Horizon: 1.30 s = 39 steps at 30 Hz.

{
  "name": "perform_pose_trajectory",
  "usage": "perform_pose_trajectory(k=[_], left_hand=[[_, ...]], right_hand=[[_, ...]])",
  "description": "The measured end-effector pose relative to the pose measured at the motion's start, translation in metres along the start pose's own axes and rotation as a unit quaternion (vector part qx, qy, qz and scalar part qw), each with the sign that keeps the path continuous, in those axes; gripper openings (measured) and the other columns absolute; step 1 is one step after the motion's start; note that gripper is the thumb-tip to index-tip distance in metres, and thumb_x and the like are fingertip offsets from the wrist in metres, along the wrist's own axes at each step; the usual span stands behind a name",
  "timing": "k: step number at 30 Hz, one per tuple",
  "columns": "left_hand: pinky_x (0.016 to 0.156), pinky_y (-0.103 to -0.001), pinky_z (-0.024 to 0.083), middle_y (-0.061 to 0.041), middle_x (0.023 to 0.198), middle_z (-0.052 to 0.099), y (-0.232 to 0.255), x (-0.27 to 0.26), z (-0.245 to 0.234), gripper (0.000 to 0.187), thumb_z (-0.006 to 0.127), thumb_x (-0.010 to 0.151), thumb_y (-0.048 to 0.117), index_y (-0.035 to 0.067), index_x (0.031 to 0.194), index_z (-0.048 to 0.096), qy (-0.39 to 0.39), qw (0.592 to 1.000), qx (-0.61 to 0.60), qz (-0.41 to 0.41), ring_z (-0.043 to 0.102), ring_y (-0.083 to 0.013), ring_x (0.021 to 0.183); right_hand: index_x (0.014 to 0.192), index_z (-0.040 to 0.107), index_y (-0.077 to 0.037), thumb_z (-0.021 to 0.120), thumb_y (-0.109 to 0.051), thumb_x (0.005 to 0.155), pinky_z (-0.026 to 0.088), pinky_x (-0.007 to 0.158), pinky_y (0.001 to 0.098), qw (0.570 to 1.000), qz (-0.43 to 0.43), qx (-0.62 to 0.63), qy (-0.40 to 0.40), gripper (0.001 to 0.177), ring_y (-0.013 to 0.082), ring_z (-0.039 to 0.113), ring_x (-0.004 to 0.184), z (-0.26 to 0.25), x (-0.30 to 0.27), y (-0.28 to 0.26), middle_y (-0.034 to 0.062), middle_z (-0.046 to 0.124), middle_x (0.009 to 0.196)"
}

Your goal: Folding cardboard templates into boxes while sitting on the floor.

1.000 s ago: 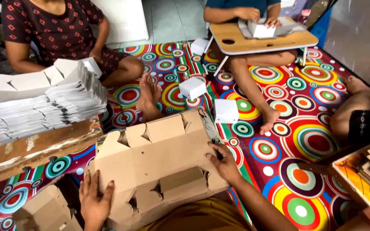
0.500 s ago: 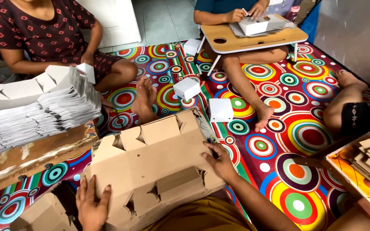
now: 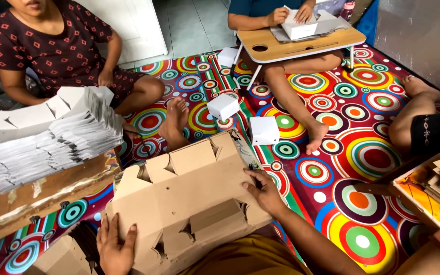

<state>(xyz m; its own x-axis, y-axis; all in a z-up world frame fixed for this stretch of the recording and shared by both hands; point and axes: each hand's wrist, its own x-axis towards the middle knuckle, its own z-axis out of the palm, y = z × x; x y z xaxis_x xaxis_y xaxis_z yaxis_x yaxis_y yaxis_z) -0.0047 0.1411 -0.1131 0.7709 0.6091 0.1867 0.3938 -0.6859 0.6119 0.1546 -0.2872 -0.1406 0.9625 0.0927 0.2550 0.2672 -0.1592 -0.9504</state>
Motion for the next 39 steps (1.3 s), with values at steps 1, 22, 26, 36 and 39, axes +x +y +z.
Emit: perform_pose_trajectory(k=[1, 22, 26, 36, 39], left_hand=[[0.123, -0.049, 0.021, -0.002, 0.171, 0.029, 0.0, 0.0, 0.0, 0.074, 0.059, 0.085, 0.055, 0.027, 0.153, 0.049, -0.006, 1.0, 0.006, -0.009, 0.022, -0.0333, 0.156], [0.123, -0.048, 0.022, -0.005, 0.169, 0.035, 0.018, -0.01, -0.008, 0.075, 0.065, 0.082, 0.05, 0.026, 0.152, 0.052, 0.013, 1.0, -0.015, -0.018, 0.025, -0.0342, 0.155], [0.123, -0.051, 0.024, 0.002, 0.171, 0.032, 0.018, -0.008, -0.007, 0.076, 0.064, 0.081, 0.052, 0.027, 0.151, 0.052, 0.007, 1.0, -0.007, -0.029, 0.024, -0.0341, 0.156], [0.122, -0.05, 0.024, -0.007, 0.17, 0.034, -0.001, -0.004, 0.001, 0.073, 0.065, 0.083, 0.049, 0.022, 0.151, 0.053, 0.019, 0.999, -0.011, 0.026, 0.026, -0.0391, 0.153], [0.121, -0.051, 0.024, -0.005, 0.171, 0.032, 0.012, -0.01, -0.009, 0.073, 0.063, 0.084, 0.049, 0.023, 0.152, 0.051, 0.001, 1.0, -0.009, 0.004, 0.024, -0.0379, 0.154]], right_hand=[[0.13, 0.072, -0.016, 0.077, -0.02, 0.087, 0.048, 0.109, 0.0329, 1.0, 0.018, -0.006, -0.002, 0.044, 0.0215, 0.064, 0.124, -0.001, -0.001, -0.002, 0.0078, 0.068, 0.126], [0.13, 0.072, -0.013, 0.078, -0.02, 0.087, 0.047, 0.107, 0.0308, 1.0, -0.01, -0.019, 0.0, 0.045, 0.0204, 0.065, 0.121, -0.001, 0.001, 0.011, 0.0079, 0.071, 0.125], [0.13, 0.073, -0.015, 0.078, -0.019, 0.087, 0.047, 0.107, 0.032, 1.0, 0.0, -0.012, -0.001, 0.044, 0.0203, 0.064, 0.122, 0.0, 0.001, 0.01, 0.007, 0.07, 0.125], [0.133, 0.071, -0.017, 0.078, -0.02, 0.087, 0.042, 0.11, 0.0299, 1.0, 0.01, -0.004, 0.002, 0.046, 0.019, 0.061, 0.122, 0.0, 0.001, 0.021, 0.0064, 0.065, 0.123], [0.131, 0.071, -0.017, 0.079, -0.02, 0.087, 0.044, 0.11, 0.0318, 1.0, -0.007, -0.01, 0.001, 0.045, 0.0206, 0.063, 0.121, 0.001, -0.002, 0.019, 0.0077, 0.066, 0.124]])
